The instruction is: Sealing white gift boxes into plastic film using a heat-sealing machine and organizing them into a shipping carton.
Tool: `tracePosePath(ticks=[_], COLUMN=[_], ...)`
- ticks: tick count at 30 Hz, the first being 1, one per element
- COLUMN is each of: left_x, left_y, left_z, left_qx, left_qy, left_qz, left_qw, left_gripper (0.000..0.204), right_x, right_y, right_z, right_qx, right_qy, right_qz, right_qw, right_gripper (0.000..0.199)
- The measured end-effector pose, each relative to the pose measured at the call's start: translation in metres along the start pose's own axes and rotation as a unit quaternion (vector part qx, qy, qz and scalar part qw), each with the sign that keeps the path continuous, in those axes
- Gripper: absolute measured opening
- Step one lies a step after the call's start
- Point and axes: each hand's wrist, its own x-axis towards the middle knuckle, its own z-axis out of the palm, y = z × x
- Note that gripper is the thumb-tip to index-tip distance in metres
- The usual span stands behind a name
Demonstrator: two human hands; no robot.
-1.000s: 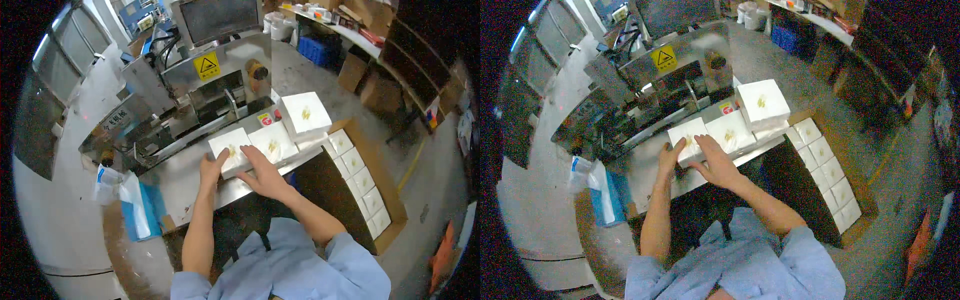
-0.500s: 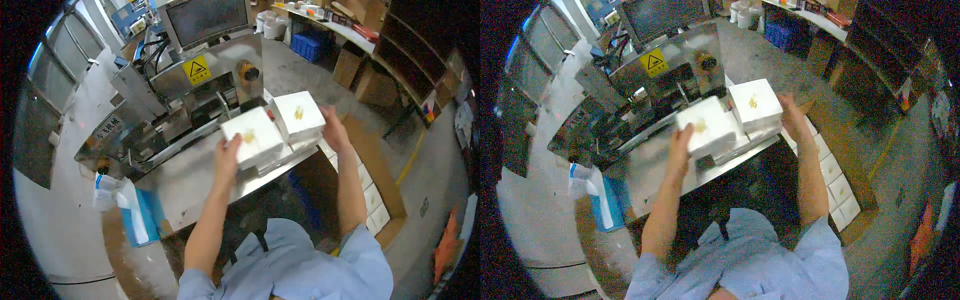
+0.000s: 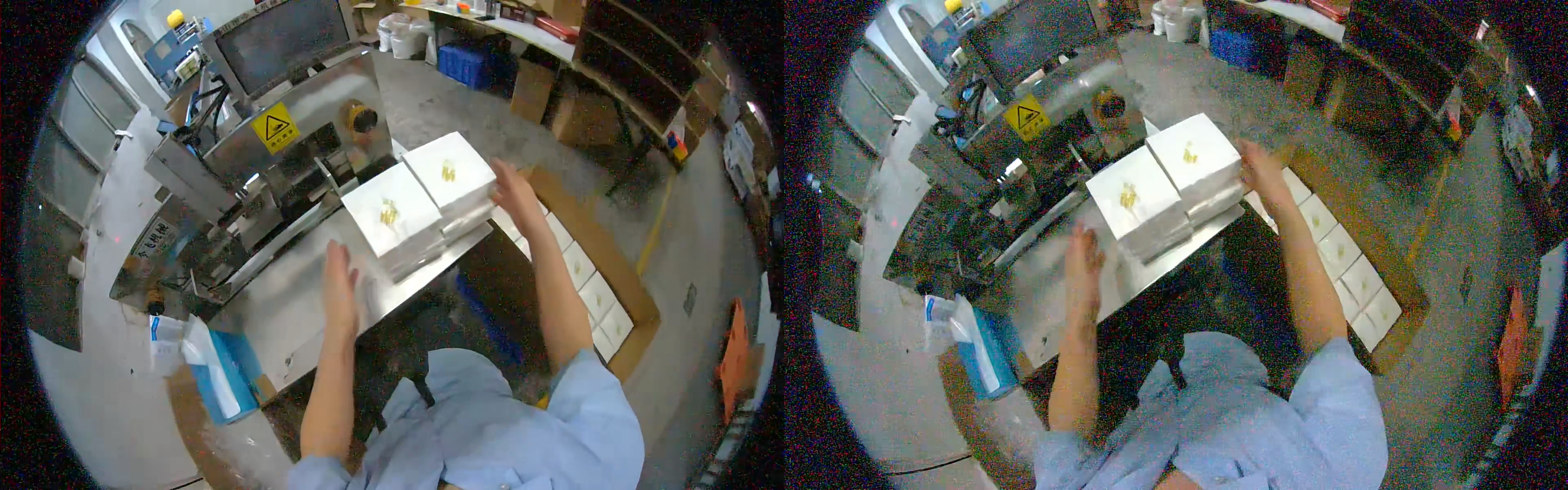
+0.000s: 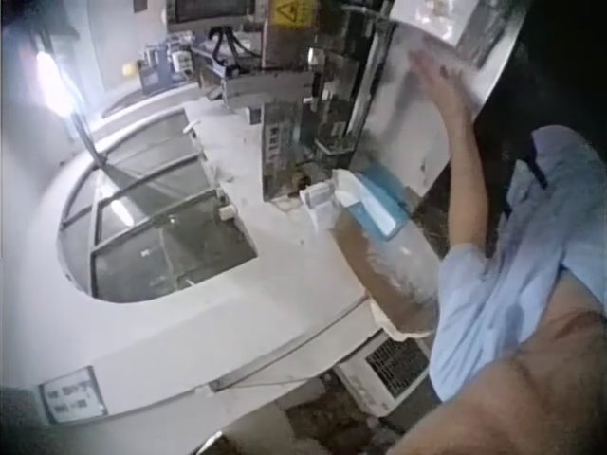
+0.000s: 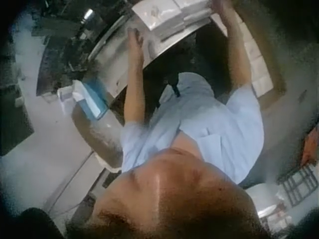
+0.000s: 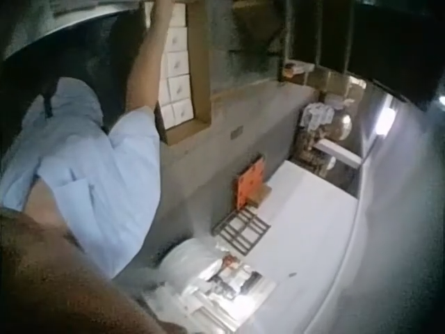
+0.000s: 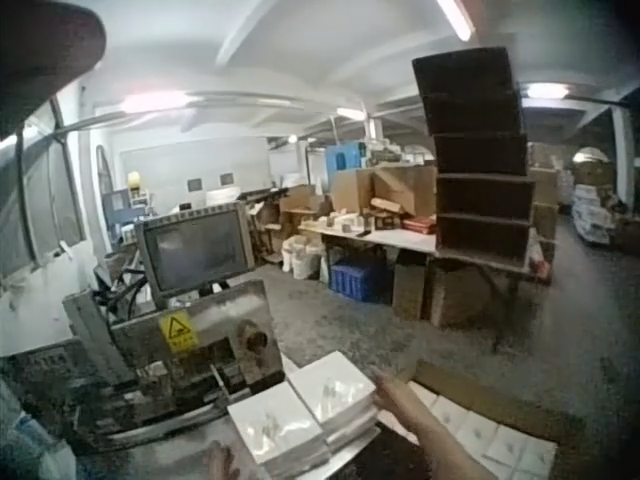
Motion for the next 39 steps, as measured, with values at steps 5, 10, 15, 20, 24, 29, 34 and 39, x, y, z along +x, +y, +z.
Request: tracePosePath(ticks=[5,10,15,20,24,29,34,39], left_x=[-0.056,-0.056,-0.054,-0.057,-0.054,-0.052,-0.050,-0.054], left_y=[-0.016,-0.069,-0.071,-0.054,-0.047,-0.047,-0.037,-0.019], left_z=[-0.086,-0.130,-0.129,-0.125,-0.114,-0.114,-0.102,-0.074], left_qx=[0.368,0.665,0.643,0.634,0.635,0.627,0.622,0.636], left_qy=[0.085,0.114,0.124,0.112,0.094,0.087,0.076,0.034], left_qz=[0.118,0.199,0.230,0.217,0.183,0.164,0.137,0.092], left_qw=[0.918,0.711,0.720,0.733,0.744,0.756,0.767,0.766], left_gripper=[0.056,0.059,0.059,0.057,0.057,0.058,0.061,0.057], right_x=[-0.085,-0.180,-0.227,-0.220,-0.221,-0.204,-0.205,-0.256], right_y=[0.032,0.059,0.071,0.061,0.068,0.049,0.054,0.147], right_z=[-0.053,-0.108,-0.160,-0.142,-0.154,-0.122,-0.148,-0.226], right_qx=[-0.100,-0.606,-0.541,-0.506,-0.471,-0.399,-0.348,-0.496], right_qy=[0.077,0.090,0.004,-0.029,-0.004,0.042,0.018,-0.007], right_qz=[-0.040,-0.093,0.259,0.263,0.264,0.346,0.341,0.254], right_qw=[0.991,0.785,0.800,0.821,0.842,0.848,0.873,0.830], right_gripper=[0.051,0.064,0.048,0.039,0.034,0.031,0.028,0.032])
